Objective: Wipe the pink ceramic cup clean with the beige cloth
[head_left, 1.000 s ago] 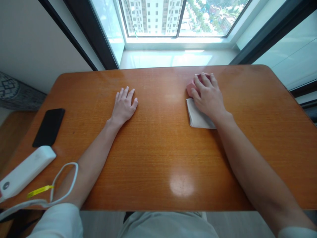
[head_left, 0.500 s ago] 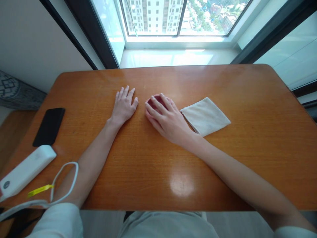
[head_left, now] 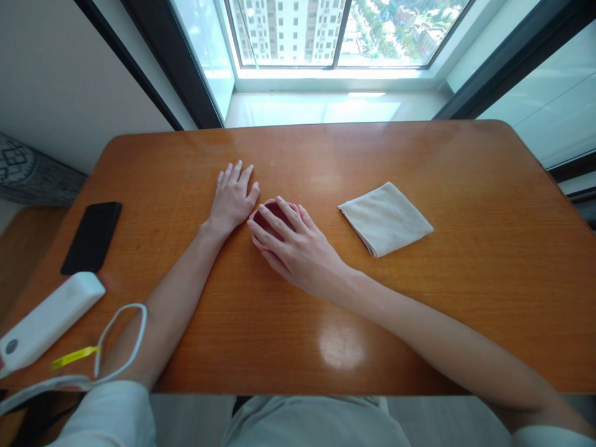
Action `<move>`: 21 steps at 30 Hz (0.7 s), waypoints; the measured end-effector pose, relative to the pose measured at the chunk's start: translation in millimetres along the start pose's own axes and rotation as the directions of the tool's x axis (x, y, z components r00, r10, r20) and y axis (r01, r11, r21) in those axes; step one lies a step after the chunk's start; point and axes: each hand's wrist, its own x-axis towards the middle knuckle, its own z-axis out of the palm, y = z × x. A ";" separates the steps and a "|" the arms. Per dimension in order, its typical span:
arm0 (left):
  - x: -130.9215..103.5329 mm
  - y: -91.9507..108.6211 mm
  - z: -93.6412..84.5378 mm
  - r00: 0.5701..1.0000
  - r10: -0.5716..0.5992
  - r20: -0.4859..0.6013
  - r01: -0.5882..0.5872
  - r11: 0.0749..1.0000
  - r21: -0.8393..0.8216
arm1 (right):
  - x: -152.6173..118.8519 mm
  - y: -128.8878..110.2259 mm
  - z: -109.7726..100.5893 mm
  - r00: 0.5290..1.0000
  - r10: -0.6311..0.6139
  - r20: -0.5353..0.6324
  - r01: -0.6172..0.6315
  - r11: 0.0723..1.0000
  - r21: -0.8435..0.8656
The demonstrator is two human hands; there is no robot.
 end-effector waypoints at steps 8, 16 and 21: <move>-1.4 2.9 -3.7 1.000 0.000 0.025 0.000 1.000 -0.001 | 2.7 8.4 -9.1 1.000 0.016 0.002 -0.016 0.998 0.056; -0.6 1.6 -2.1 1.000 -0.004 0.015 0.004 1.000 -0.031 | 7.5 117.3 -51.2 0.862 0.489 -0.134 -0.496 0.868 -0.019; -0.4 4.5 -3.8 0.999 -0.019 0.029 0.019 1.000 -0.002 | -40.9 219.7 -54.3 0.609 0.788 -0.087 -0.789 0.591 -0.167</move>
